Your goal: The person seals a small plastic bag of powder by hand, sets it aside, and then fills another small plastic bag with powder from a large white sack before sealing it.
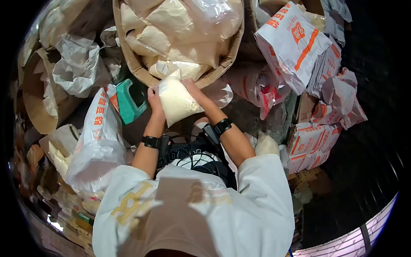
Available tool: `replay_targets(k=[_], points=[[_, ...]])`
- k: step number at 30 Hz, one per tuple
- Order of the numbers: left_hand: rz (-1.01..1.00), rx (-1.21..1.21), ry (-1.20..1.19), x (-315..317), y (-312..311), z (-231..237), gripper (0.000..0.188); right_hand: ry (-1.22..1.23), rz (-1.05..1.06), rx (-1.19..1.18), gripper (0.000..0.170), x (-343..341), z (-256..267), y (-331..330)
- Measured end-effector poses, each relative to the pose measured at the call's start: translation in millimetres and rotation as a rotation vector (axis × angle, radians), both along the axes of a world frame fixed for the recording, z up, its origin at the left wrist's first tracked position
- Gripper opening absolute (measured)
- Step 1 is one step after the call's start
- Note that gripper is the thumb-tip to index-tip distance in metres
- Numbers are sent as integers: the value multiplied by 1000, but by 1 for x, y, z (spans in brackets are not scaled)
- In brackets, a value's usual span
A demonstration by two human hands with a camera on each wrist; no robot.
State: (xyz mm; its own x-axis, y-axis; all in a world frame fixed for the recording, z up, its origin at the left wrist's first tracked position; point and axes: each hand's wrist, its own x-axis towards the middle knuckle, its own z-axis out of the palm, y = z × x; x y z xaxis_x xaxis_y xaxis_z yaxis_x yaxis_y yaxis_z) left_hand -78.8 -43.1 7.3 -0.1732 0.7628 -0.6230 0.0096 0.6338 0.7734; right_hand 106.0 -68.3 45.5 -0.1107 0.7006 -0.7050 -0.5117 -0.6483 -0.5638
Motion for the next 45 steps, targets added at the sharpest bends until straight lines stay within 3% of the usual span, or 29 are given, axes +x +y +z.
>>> replay_targets(k=[2, 4, 7, 11, 15, 19, 24, 27, 31, 33, 37, 40, 43, 45], points=[[-2, 54, 141, -3, -2, -3, 25, 150, -26, -87, 26, -1, 19, 2], [32, 45, 202, 8, 0, 26, 29, 212, -16, -123, 24, 3, 18, 0], [402, -343, -530, 13, 1, 34, 37, 258, -10, -132, 28, 5, 19, 7], [220, -548, -945, 19, 19, 84, 53, 449, -163, -191, 35, 7, 54, 19], [273, -423, -986, 9, 22, 105, 50, 531, -206, -297, 40, 22, 60, 11], [124, -408, -1108, -3, 15, 91, 45, 600, -191, -272, 47, 30, 47, -1], [-74, -274, -926, 9, 14, 93, 49, 666, -193, -357, 45, 41, 40, -7], [-237, -241, -637, 10, 15, 73, 40, 641, -190, -290, 44, 40, 38, -7], [-421, 12, -431, 13, 17, 61, 37, 596, -114, -255, 46, 45, 42, -2], [-379, -16, -437, 16, 19, 55, 36, 605, -76, -248, 49, 47, 45, 2], [-340, 19, -361, 28, 17, 64, 27, 360, -34, -98, 52, 43, 41, -2], [-323, 136, -133, 35, 10, 72, 21, 344, -70, -88, 52, 33, 53, 3], [-232, 189, 308, 43, 9, 83, 18, 317, -83, -134, 44, 25, 65, 6], [-293, 160, 407, 41, 12, 88, 17, 326, -112, -142, 39, 18, 56, -1]])
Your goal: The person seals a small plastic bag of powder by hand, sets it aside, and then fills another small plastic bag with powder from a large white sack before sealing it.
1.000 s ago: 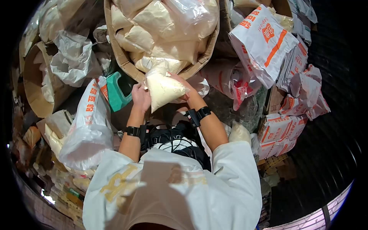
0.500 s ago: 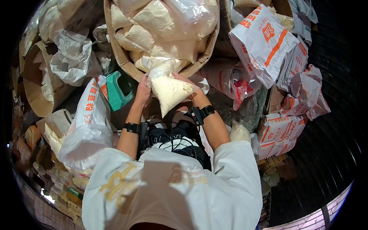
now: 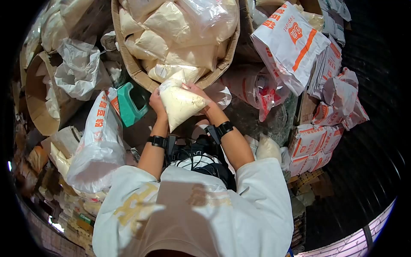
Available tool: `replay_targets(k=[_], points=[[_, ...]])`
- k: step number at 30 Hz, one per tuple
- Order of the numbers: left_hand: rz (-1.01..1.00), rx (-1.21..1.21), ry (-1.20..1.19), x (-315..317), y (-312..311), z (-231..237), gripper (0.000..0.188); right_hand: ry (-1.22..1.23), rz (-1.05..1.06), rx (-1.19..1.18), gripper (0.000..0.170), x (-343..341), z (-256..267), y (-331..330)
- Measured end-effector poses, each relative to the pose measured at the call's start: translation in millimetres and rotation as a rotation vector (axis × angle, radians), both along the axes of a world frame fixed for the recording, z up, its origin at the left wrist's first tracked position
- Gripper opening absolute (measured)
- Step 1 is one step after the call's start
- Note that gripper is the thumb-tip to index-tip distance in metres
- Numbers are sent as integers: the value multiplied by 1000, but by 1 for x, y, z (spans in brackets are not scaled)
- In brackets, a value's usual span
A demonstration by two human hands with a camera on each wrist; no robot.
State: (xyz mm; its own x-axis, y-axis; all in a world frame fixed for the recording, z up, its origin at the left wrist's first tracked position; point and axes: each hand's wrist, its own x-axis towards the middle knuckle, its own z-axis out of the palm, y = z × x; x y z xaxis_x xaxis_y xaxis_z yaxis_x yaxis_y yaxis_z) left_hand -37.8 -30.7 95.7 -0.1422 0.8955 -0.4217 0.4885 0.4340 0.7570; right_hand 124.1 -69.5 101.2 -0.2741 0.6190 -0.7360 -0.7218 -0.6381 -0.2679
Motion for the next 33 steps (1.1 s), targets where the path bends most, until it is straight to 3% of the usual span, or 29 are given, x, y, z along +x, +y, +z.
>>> replay_targets(k=[1, 5, 8, 9, 12, 14, 16, 17, 20, 21, 24, 25, 28, 29, 32, 33], points=[[-24, -11, 53, -2, 2, 1, 18, -48, -5, -9, 43, -4, -5, -2], [-323, 41, 195, -21, 6, -6, 19, -198, 20, 104, 36, -12, -58, -26], [-141, -255, -370, -36, -2, -38, 25, -30, -113, 44, 36, -9, -12, -16], [35, -367, -735, -35, 0, -26, 34, -43, -108, 60, 37, -6, -15, -14], [317, -581, -1029, -33, -10, -36, 41, -85, -77, 72, 38, -2, -38, -25], [274, -582, -991, -26, -6, -28, 37, -132, -38, 48, 39, 2, -49, -26], [257, -619, -956, -20, -4, -11, 30, -125, -15, -4, 40, 6, -23, -21], [311, -616, -802, -12, -2, -3, 24, -119, -2, -29, 41, 7, -12, -17], [322, -518, -715, -20, -11, -34, 21, -160, 123, 46, 42, 7, -12, -16], [448, -508, -773, -19, -9, -41, 20, -131, 96, 44, 42, 6, -7, -15], [-300, -108, 189, -36, -4, -51, 22, -26, -8, 42, 42, 2, 7, -15], [-264, -1, 136, -37, -6, -56, 25, 24, -55, 42, 42, 0, 12, -15], [-266, -60, 257, -37, -1, -49, 23, 36, -79, 64, 42, -4, 2, -17], [-314, -163, 207, -34, 2, -34, 25, 15, -71, 77, 41, -3, -7, -17], [426, -639, -887, -19, -5, -38, 31, 13, -61, 193, 41, 5, -24, -23], [429, -629, -894, -11, -5, -28, 33, 35, -105, 202, 36, 2, -34, -25]])
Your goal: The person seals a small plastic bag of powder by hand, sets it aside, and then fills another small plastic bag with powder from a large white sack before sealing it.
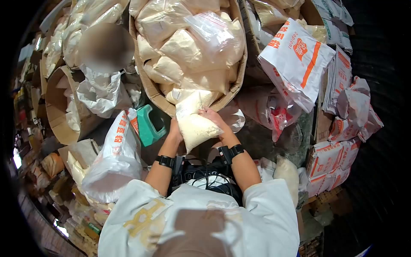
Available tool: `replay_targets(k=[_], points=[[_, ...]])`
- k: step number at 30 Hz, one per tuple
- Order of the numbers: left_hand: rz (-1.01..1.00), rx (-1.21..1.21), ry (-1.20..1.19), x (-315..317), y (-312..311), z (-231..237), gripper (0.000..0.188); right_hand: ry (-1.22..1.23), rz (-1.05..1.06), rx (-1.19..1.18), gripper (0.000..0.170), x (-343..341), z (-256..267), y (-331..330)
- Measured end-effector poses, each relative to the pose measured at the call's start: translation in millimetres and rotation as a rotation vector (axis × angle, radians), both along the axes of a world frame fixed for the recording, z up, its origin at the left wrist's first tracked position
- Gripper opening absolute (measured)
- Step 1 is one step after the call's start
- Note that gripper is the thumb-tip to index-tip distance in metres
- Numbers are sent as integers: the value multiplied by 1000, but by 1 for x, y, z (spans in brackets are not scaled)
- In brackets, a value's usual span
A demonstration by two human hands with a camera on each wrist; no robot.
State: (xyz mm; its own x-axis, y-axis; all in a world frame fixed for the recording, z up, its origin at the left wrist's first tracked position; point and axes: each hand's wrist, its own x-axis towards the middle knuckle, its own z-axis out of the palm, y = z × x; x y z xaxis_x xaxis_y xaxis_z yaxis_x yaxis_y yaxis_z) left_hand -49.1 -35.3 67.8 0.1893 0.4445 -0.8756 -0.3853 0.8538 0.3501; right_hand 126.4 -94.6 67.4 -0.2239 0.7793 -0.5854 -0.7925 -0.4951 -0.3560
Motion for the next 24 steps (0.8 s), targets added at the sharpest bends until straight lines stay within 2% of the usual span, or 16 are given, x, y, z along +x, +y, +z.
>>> replay_targets(k=[2, 3, 5, 6, 9, 13, 16, 19, 21, 22, 23, 24], points=[[15, 14, -5, 13, 3, 25, 36, 95, -76, -127, 34, 0, 28, 8], [2, 86, 26, 12, 0, 23, 34, 141, -114, -191, 34, -2, 39, 10], [-24, 231, 82, 11, -4, 9, 31, 184, -174, -198, 36, -6, 32, 8], [-58, 335, 202, 7, -10, -9, 21, 184, -177, -212, 37, -5, 30, 8], [-111, 496, 395, -12, -30, -60, 15, 181, -186, -235, 36, -9, 18, 7], [30, 380, 459, -2, -41, -71, 13, 196, -211, -425, 33, -14, 17, 7], [-33, 406, 454, -5, -35, -68, 21, -98, -237, -266, 33, -22, -10, -4], [59, 266, 202, -6, -20, -49, 27, -123, -152, -206, 36, -17, -22, 1], [199, 9, -65, -2, -10, -17, 31, -235, -49, -86, 39, -12, 11, 6], [269, -120, -198, -2, -8, -9, 34, -179, -11, -116, 40, -10, 19, 7], [260, -67, -189, -3, -8, -8, 35, -125, 28, -148, 42, -8, 27, 9], [251, -12, -179, -5, -7, -10, 36, 40, 52, -269, 43, -3, 29, 9]])
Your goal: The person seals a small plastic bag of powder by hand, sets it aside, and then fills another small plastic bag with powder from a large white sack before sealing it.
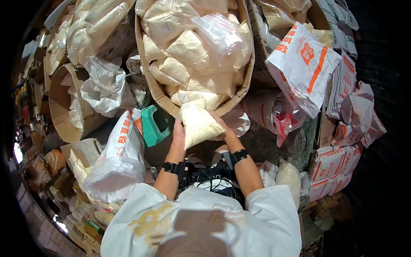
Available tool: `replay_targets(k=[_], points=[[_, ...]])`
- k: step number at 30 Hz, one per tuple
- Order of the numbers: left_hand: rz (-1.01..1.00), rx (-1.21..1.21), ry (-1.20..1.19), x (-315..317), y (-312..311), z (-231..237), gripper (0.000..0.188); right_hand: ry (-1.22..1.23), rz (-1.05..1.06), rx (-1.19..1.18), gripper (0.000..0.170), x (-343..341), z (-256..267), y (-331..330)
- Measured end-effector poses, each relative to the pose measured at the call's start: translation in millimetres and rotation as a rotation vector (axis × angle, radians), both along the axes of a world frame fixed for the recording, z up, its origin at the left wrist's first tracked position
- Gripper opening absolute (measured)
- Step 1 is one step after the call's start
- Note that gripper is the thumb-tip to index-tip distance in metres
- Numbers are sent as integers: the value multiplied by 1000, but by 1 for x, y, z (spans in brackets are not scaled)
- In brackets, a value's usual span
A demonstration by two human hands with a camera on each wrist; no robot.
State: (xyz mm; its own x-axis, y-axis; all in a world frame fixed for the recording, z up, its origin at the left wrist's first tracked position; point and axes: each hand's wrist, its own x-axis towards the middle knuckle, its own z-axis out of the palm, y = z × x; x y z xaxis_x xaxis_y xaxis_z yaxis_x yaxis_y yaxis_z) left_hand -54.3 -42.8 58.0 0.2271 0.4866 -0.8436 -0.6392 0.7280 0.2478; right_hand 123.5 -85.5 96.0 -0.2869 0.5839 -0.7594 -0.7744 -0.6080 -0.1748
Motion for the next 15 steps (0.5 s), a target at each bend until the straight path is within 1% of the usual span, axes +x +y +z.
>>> replay_targets(k=[1, 2, 4, 5, 6, 7, 8, 9, 11, 12, 13, 14, 15], points=[[-3, 53, 16, -3, 0, -1, 38, 51, 21, -25, 45, 2, 1, 1], [-92, 177, 179, -6, 0, -2, 40, 101, 42, -51, 47, 4, 3, 2], [-101, 165, 15, -10, 0, 0, 40, -31, 113, 96, 51, 9, 18, 10], [-109, 158, -68, -10, 0, -1, 39, -26, 109, 107, 51, 9, 18, 12], [-100, 90, -86, -9, 1, 4, 39, -19, 105, 118, 52, 6, 19, 14], [-117, 76, -110, -10, 0, -3, 41, -11, 103, 129, 52, 2, 21, 16], [-132, 61, -132, -12, -2, -13, 43, -45, 75, 116, 47, -2, 23, 17], [-146, 47, -153, -16, -4, -22, 44, -81, 98, 131, 45, -5, 16, 14], [-412, 252, 103, -24, -2, -28, 43, -153, 142, 161, 43, -9, -4, 9], [-543, 354, 233, -27, -1, -30, 43, -200, 101, 126, 41, -12, -2, 8], [-421, 200, 109, -21, 5, -4, 43, -247, 61, 91, 38, -14, 3, 5], [-297, 48, -15, -8, 18, 45, 43, -294, 21, 57, 35, -15, 5, 5], [-173, -104, -137, -2, 25, 72, 42, -320, -9, 35, 32, -18, -8, 2]])
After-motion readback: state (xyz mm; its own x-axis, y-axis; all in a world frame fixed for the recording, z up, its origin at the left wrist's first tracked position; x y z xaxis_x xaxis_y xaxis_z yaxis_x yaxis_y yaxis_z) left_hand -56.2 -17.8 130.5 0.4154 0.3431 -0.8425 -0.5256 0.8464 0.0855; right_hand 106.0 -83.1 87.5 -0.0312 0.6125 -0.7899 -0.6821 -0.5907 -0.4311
